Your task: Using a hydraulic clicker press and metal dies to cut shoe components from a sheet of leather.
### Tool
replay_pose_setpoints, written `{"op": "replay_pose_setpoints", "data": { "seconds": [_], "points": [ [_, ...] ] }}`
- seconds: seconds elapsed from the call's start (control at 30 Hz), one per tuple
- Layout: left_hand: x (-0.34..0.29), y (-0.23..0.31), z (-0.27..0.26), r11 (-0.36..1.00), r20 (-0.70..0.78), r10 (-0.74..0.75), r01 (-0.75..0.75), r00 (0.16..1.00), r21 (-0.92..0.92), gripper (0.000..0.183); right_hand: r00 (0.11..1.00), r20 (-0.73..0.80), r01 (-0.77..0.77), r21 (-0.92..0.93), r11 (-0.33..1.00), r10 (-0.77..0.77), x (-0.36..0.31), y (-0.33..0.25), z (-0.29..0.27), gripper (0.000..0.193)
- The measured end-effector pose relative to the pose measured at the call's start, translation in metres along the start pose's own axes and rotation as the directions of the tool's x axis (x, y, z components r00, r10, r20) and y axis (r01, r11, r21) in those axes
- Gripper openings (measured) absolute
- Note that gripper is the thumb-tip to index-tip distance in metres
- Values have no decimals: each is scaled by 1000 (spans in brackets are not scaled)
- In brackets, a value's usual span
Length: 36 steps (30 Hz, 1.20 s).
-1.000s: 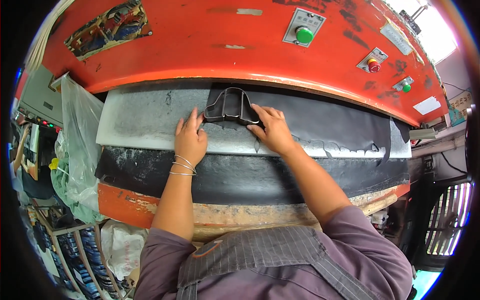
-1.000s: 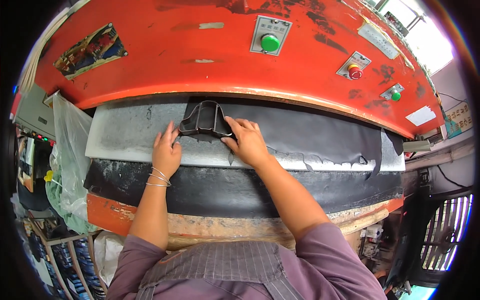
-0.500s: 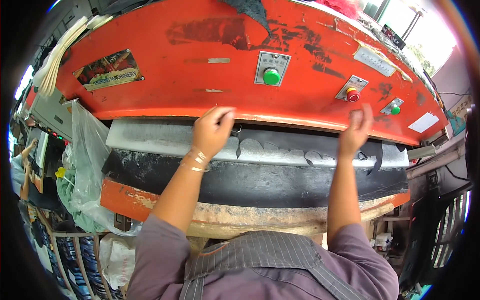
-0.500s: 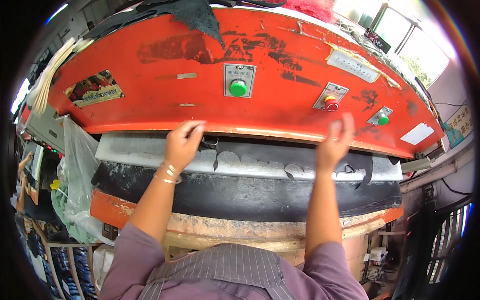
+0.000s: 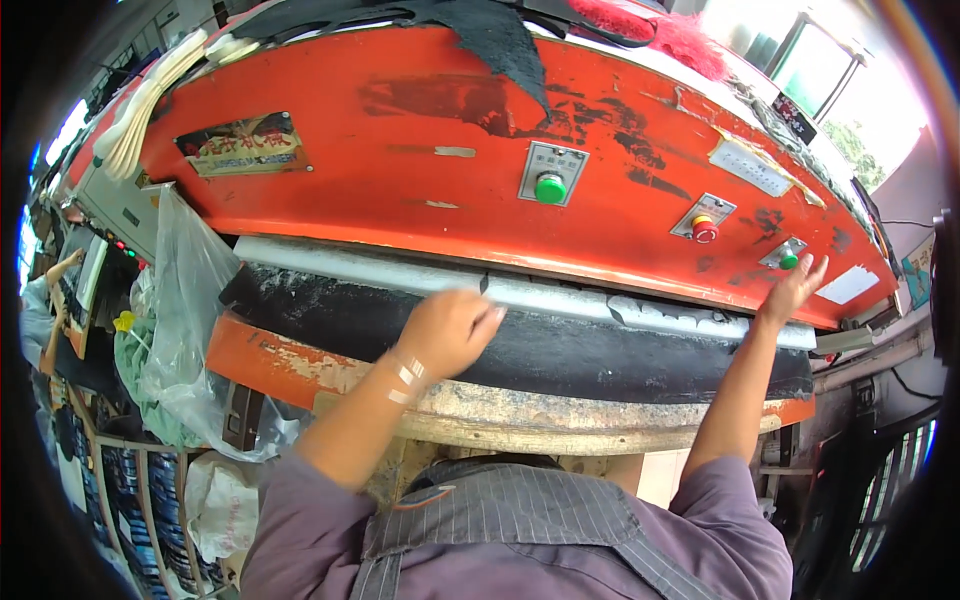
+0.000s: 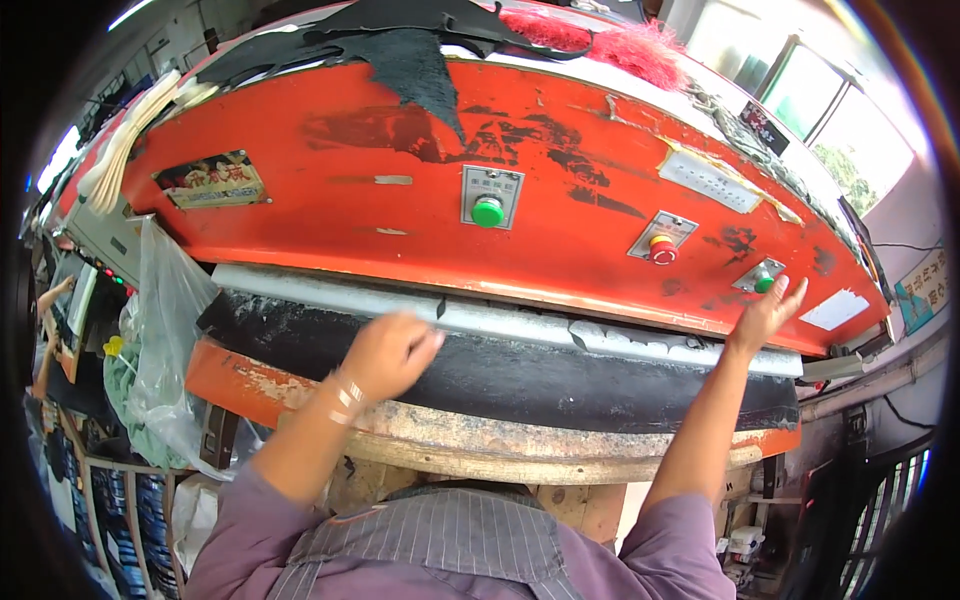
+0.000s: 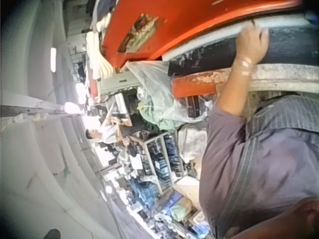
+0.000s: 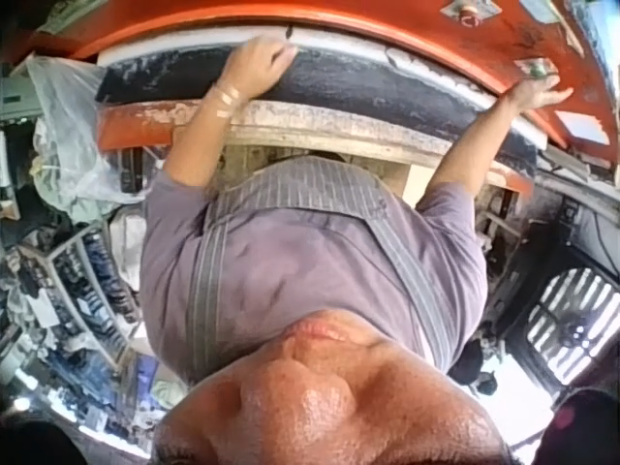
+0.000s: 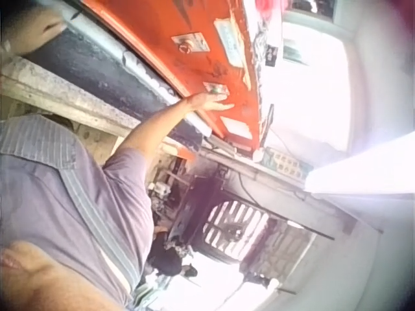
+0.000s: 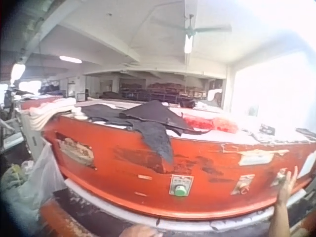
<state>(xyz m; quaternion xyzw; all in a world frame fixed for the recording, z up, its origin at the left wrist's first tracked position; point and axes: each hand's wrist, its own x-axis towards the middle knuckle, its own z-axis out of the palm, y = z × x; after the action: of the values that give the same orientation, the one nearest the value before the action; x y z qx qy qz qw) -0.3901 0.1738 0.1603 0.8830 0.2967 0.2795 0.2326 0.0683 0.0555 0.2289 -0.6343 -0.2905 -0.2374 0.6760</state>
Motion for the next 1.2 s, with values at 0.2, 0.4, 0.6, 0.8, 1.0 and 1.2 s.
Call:
{"op": "replay_pose_setpoints", "data": {
  "seconds": [0.2,0.4,0.6,0.8,1.0,1.2],
  "points": [
    [-142,0,15,961,146,-277,273,950,49,24,904,234,293,267,918,-357,-62,-94,46,33],
    [-141,1,30,955,-83,-258,267,963,128,20,403,421,517,628,582,-812,-182,-200,144,33],
    [-176,7,26,942,224,-334,316,915,116,25,12,517,506,735,451,-856,-234,-178,169,19],
    [-63,-62,16,986,57,-105,97,993,132,29,-271,648,617,685,387,-712,-310,-120,258,22],
    [-53,-130,46,947,-63,-20,39,998,318,45,-502,716,651,682,332,-486,-330,-127,283,15],
    [-40,-138,48,976,-57,-117,126,991,177,44,216,976,527,-141,838,29,-249,-84,230,26]
  ]
}}
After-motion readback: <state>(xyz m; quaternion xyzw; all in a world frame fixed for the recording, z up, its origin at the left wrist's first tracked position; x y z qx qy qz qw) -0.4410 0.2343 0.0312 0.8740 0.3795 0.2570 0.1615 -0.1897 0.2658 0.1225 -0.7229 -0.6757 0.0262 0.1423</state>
